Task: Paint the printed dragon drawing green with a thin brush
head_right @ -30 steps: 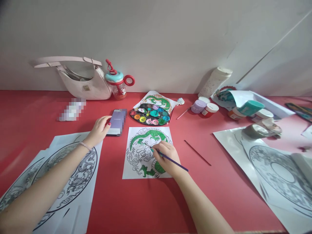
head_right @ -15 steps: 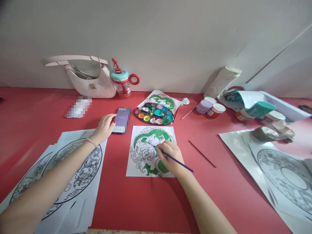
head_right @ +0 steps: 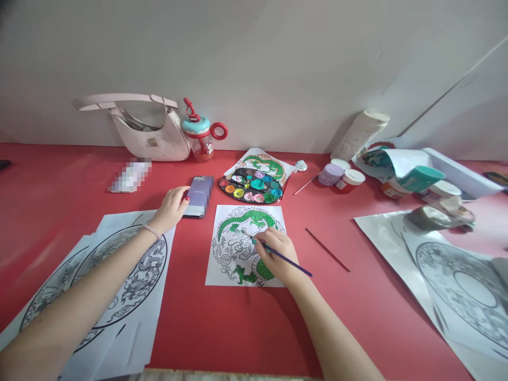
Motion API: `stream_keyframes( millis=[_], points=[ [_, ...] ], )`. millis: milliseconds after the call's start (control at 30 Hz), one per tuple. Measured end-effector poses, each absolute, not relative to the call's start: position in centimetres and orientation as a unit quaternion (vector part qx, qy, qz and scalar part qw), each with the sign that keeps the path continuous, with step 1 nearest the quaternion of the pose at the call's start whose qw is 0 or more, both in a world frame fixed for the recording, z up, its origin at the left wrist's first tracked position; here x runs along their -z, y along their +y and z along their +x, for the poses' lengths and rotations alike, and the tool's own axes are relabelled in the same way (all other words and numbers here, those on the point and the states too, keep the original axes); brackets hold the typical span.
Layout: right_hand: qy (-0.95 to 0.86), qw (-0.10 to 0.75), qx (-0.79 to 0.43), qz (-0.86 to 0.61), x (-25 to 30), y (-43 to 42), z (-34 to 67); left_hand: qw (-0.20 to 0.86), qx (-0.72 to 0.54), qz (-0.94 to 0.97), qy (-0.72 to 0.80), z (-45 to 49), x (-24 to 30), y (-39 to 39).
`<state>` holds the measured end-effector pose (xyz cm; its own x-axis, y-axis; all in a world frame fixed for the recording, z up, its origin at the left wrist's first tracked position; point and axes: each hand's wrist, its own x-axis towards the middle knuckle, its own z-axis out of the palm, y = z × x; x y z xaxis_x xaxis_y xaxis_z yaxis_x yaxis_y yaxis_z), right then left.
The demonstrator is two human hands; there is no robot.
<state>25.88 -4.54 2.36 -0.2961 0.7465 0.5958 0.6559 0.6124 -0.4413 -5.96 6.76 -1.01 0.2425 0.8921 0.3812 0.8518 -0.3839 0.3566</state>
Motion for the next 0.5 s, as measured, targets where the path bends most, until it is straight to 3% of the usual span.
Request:
stream_keyframes(
  millis=[500],
  points=[
    [-0.799,0.398,-0.07,-0.445,-2.19,-4.54,25.94,0.052,-0.27,0.78,0.562,-6.01,0.97,6.81]
  ],
)
